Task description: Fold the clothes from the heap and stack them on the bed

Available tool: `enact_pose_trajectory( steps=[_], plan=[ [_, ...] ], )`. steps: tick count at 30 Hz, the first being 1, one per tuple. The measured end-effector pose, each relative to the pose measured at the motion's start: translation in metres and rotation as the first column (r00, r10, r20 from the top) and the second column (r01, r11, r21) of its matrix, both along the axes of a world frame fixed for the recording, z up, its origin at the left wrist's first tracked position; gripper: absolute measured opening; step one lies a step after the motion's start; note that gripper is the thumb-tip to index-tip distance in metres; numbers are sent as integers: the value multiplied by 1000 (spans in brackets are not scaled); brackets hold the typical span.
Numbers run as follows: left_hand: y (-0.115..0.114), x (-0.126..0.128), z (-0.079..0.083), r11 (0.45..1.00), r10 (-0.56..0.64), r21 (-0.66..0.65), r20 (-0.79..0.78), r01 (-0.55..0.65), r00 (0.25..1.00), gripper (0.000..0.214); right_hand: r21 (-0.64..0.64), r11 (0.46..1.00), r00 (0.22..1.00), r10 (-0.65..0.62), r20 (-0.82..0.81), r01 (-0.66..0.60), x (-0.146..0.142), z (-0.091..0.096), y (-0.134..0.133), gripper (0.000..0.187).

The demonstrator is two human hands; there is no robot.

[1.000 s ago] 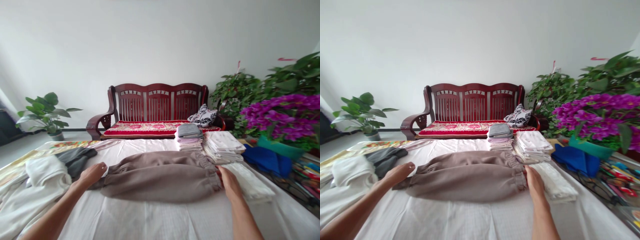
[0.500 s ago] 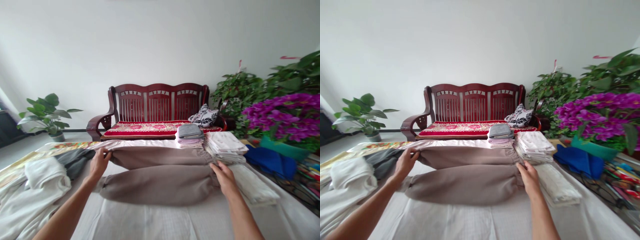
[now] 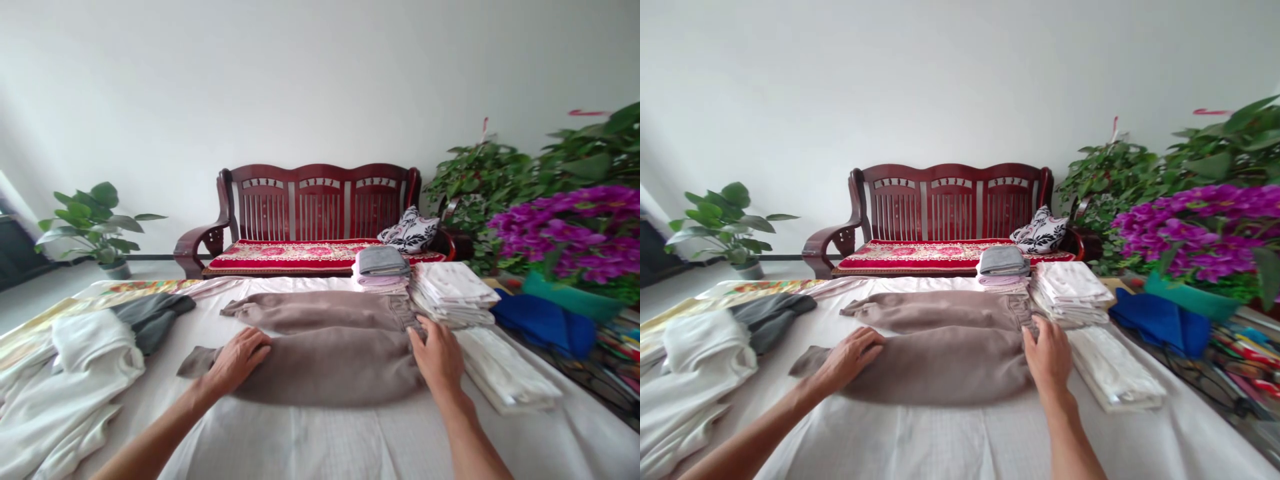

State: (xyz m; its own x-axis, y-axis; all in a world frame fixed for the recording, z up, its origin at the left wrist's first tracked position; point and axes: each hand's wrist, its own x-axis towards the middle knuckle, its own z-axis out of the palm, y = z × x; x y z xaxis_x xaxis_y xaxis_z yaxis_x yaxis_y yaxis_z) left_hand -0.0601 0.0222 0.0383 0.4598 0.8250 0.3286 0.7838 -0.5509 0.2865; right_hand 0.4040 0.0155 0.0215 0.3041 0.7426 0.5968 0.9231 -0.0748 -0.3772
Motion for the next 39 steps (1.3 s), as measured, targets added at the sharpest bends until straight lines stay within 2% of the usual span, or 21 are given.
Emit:
enact_pose_trajectory(
  steps=[2,4,6,8,9,10,13,15,17,19,21,23,25,26,27,28,30,32,33,35,39],
  plan=[
    [-12,6,0,998,-54,-21,-50,53,997,31,22,986,986,162,36,-163,-16,10,-6,29],
    [-20,6,-3,997,-72,-15,-88,71,993,43,-96,924,929,370,-26,-371,-37,19,-15,20],
    [-24,1,-7,996,-86,-20,-118,85,989,50,-284,778,827,543,-142,-560,-62,25,-24,16],
    [-25,-5,-12,997,-73,-20,-141,70,987,49,-408,621,729,657,-194,-669,-85,26,-33,24],
    [-25,-9,-14,999,-45,-17,-148,43,988,46,-446,568,694,694,-192,-692,-94,25,-36,28],
    [-24,-14,-15,1000,-5,-15,-151,3,989,42,-471,537,672,719,-178,-700,-102,24,-38,29],
    [-16,-32,-16,982,180,-28,-155,-187,971,40,-497,512,663,725,-189,-701,-112,23,-40,19],
    [-11,-46,-13,947,306,-44,-168,-317,937,41,-488,474,650,700,-296,-733,-111,26,-40,18],
    [-8,-59,-10,929,343,-79,-194,-363,919,39,-459,390,588,668,-456,-798,-107,33,-41,18],
    [-8,-69,-6,941,261,-165,-200,-295,944,38,-432,273,498,638,-588,-860,-102,39,-45,17],
    [-11,-76,-3,943,164,-262,-166,-204,972,38,-451,142,440,594,-673,-881,-98,42,-50,18],
    [-14,-82,-1,923,148,-336,-139,-187,979,35,-512,33,447,537,-716,-858,-96,41,-54,20],
    [-17,-86,2,887,186,-398,-160,-236,969,27,-548,-13,477,477,-739,-836,-95,39,-54,22],
    [-18,-87,4,864,205,-429,-181,-264,962,24,-539,1,480,456,-749,-842,-96,38,-53,22],
    [-19,-86,6,844,223,-451,-198,-291,954,23,-510,49,475,449,-757,-859,-96,38,-51,23],
    [-19,-84,8,835,243,-454,-204,-311,948,24,-463,131,467,459,-756,-877,-96,38,-48,25],
    [-19,-73,12,859,277,-400,-160,-319,947,26,-338,368,494,531,-689,-866,-96,38,-40,33],
    [-16,-54,14,916,277,-279,-76,-287,958,30,-242,586,616,604,-506,-773,-96,35,-32,41],
    [-13,-43,14,941,259,-212,-46,-263,965,32,-230,656,686,615,-390,-719,-95,31,-29,45],
    [-3,-22,10,970,222,-89,-37,-224,974,35,-286,734,786,597,-161,-616,-94,19,-24,51],
    [27,-1,-8,985,167,74,-134,-159,977,47,-491,771,842,525,128,-406,-87,-10,-21,56]
  ],
)
